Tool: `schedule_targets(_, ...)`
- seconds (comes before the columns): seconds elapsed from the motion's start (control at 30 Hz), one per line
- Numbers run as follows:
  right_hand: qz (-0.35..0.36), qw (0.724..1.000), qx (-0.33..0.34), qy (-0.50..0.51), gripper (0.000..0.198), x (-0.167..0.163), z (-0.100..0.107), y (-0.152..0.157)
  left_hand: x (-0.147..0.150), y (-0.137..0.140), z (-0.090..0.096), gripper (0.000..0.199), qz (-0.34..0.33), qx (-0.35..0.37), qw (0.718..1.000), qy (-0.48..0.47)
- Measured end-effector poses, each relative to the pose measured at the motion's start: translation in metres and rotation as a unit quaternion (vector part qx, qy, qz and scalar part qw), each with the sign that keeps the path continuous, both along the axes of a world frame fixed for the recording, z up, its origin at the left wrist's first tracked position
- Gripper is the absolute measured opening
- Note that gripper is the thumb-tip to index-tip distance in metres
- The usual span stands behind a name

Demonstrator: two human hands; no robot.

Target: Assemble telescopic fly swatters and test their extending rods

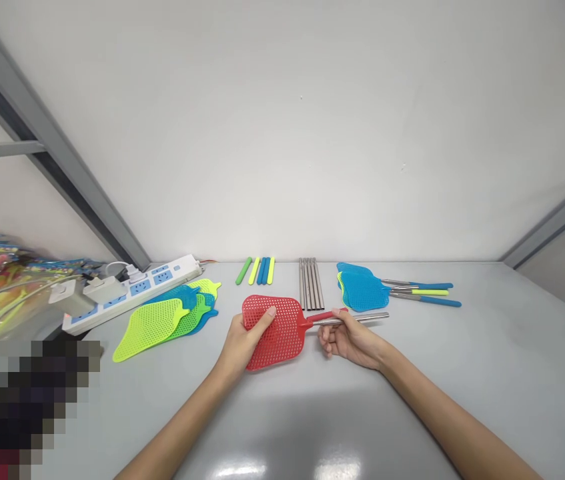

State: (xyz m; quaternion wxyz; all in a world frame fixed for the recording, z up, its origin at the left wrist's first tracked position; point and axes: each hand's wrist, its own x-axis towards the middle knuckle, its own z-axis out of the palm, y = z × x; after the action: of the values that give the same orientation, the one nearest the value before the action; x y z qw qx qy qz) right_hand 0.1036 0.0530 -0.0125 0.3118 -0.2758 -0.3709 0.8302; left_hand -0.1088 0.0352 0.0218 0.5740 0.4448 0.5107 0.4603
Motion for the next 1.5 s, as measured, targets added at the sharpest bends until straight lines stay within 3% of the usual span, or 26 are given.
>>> schedule_targets(0.9, -0.010, 1.000, -0.004, 0.005, 0.047, -0.0001, -0.0029, 0.0005, 0.0011, -0.0005, -0.0011, 0.037, -0.004, -0.016, 1.000, -0.016)
schedule_targets(1.5, -0.005, 1.000, 0.019, -0.001, 0.047, -0.0017, 0.0006, -0.0012, 0.0011, -0.0013, -0.0017, 0.041, -0.023, -0.088, 0.994, -0.066)
